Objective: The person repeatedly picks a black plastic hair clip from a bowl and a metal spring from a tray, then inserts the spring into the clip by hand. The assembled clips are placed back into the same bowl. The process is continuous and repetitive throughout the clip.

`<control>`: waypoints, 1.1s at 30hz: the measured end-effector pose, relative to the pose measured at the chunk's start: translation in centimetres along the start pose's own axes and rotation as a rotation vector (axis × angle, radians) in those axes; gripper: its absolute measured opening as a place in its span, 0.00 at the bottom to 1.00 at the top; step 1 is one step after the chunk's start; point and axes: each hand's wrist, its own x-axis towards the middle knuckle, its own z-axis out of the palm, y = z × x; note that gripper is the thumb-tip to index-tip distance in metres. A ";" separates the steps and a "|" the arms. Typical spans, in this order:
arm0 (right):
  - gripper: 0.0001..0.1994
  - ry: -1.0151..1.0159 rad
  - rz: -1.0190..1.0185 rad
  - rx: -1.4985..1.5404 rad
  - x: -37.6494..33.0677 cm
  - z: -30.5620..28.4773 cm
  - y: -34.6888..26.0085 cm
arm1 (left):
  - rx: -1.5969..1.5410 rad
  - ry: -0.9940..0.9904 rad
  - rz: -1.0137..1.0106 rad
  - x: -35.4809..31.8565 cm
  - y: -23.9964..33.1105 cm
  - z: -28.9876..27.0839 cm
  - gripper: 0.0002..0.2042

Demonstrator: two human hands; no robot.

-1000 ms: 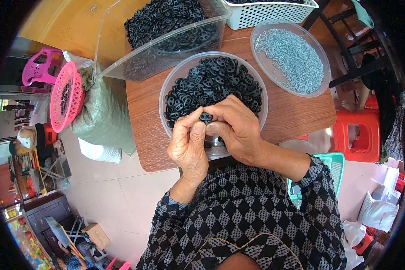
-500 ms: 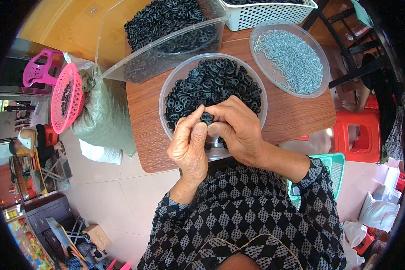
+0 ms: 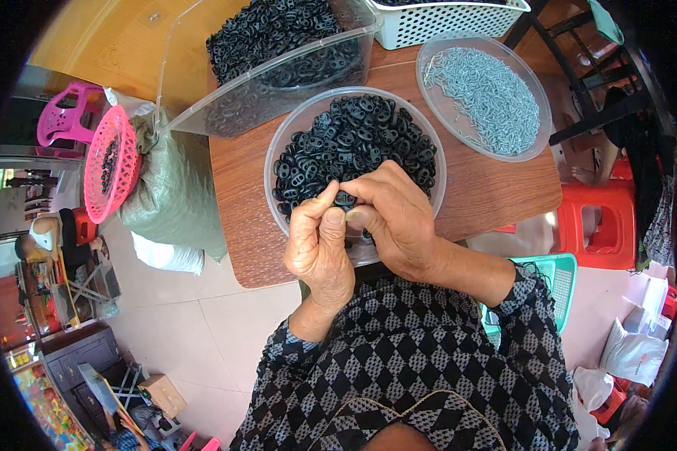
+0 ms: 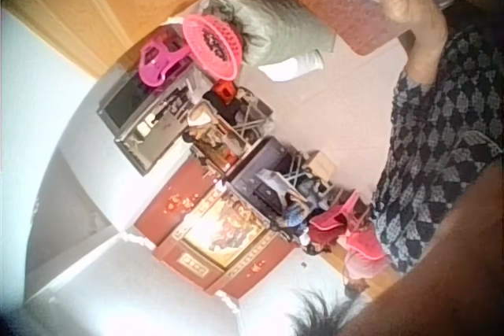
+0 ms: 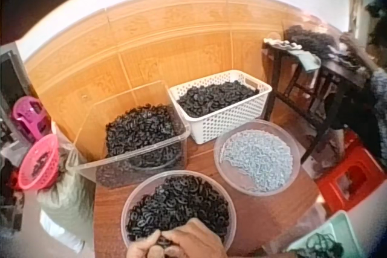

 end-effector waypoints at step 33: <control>0.12 0.071 0.081 -0.362 8.0 -8.4 6.0 | 0.095 -0.022 -0.137 2.3 1.4 -2.5 0.12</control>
